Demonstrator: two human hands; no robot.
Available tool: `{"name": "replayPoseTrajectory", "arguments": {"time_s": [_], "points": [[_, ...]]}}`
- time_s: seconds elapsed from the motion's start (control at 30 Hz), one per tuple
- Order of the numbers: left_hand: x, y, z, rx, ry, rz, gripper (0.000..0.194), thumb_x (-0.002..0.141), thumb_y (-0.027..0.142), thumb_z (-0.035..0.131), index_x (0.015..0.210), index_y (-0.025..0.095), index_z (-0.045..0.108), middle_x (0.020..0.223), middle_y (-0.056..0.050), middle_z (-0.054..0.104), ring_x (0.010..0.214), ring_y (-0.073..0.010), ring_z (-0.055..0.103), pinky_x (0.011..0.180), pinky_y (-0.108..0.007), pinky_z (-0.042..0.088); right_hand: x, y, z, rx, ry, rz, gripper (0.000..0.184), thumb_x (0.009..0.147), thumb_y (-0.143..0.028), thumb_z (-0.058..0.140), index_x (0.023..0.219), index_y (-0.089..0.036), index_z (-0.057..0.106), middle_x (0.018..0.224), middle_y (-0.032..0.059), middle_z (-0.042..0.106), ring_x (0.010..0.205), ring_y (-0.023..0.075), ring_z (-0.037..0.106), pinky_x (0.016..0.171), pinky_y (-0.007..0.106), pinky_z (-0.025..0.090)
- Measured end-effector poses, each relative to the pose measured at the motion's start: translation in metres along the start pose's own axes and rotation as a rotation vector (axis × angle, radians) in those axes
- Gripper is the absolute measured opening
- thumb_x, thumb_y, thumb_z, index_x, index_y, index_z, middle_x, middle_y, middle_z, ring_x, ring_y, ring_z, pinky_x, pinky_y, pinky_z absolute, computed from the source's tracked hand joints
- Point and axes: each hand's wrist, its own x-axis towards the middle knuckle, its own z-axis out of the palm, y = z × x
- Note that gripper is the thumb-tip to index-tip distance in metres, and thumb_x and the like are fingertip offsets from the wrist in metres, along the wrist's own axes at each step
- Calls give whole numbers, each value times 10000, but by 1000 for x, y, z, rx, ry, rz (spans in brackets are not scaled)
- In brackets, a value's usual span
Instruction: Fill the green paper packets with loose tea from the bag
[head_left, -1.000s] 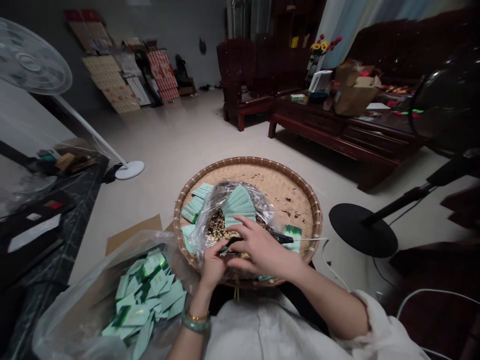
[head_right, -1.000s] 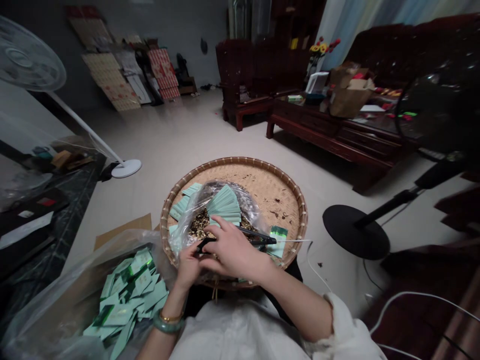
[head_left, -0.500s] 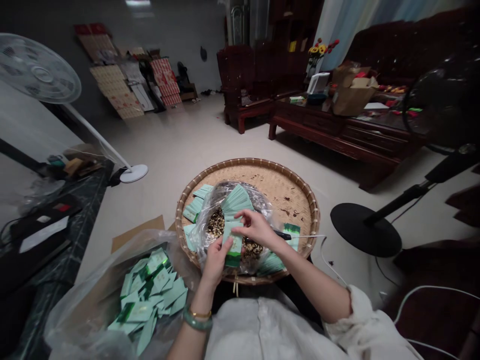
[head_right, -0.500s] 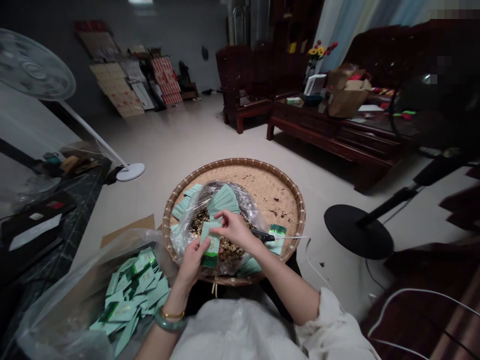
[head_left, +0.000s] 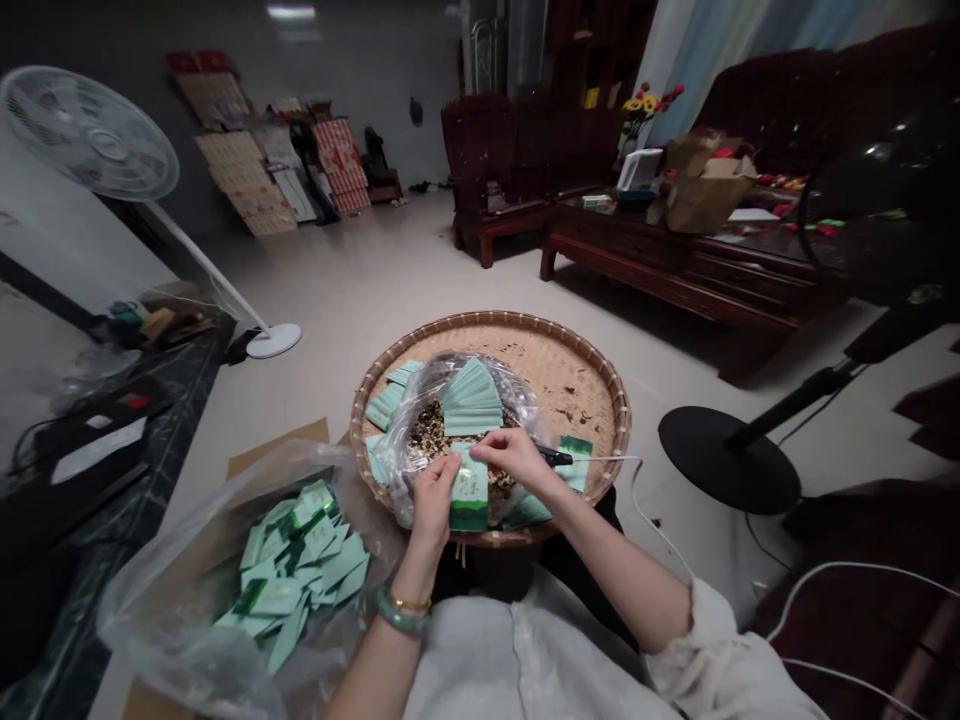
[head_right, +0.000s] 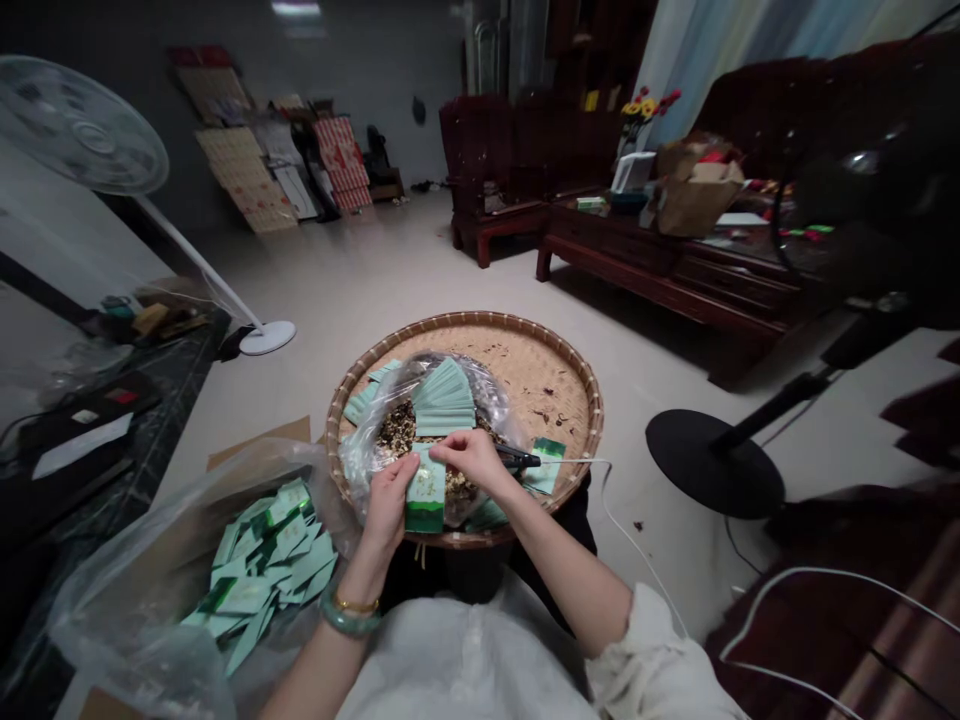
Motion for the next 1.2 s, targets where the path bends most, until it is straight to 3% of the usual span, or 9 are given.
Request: {"name": "replayPoseTrajectory", "arguments": {"time_s": [0.2,0.33,0.47,0.63,0.77,0.9,0.97,1.1,1.2], "points": [[-23,-6,-2,59,-163,-238,474,564,414,809,895,94,695,705,-70,713,599,-185,654,527,-246,477,-7,15,-2,-69,-18,-37,312,624,-435,728,630,-131,659,479,-24,560,436,91,475,447,215,371],[-31,-11,-5,15,-128,-304,502,510,380,846,878,75,694,729,-103,725,622,-206,677,541,-256,510,-9,23,-23,-211,98,-182,309,788,-430,576,844,-143,675,764,49,686,690,173,624,615,274,479],[-30,-11,-9,-41,-100,-308,471,511,358,855,855,79,699,770,-112,734,670,-199,690,608,-257,541,-12,32,-49,-811,183,-303,390,740,-234,656,1116,-144,609,1080,125,649,1020,259,576,890,378,435],[-24,-10,-9,-91,-114,-341,471,513,365,856,856,84,699,812,-124,737,686,-208,695,605,-261,547,-9,43,-56,-1257,81,-211,545,684,-181,697,1211,-156,561,1145,147,608,1085,312,521,916,412,406],[-18,-8,-14,-90,-135,-358,481,530,380,846,866,71,695,769,-132,734,661,-211,693,612,-271,544,-2,44,-63,-1169,59,-231,461,679,-218,692,1129,-147,621,1075,136,638,1030,297,550,882,396,427],[-10,-6,-22,-80,-155,-337,452,553,366,838,870,78,695,801,-133,734,724,-214,694,640,-268,539,0,22,-77,-777,57,-236,457,722,-300,662,1143,-127,622,1069,112,664,963,248,602,838,343,461],[-5,-4,-23,-59,-186,-337,439,566,364,832,869,80,692,795,-129,733,720,-207,690,651,-270,536,-2,4,-78,-610,-37,-163,477,744,-372,651,1161,-144,620,1083,92,667,950,237,613,797,322,480],[1,-3,-20,4,-250,-351,452,559,392,828,849,79,681,719,-111,725,618,-175,664,597,-258,518,-5,-25,-62,-551,-245,-73,506,726,-420,675,1158,-158,637,1065,76,684,900,226,625,765,311,484],[2,-4,-16,38,-294,-384,472,538,414,831,835,81,676,672,-96,714,573,-164,643,569,-259,510,-4,-34,-48,-594,-277,-59,468,707,-400,689,1104,-153,670,1017,70,702,866,225,627,741,302,481]]}}
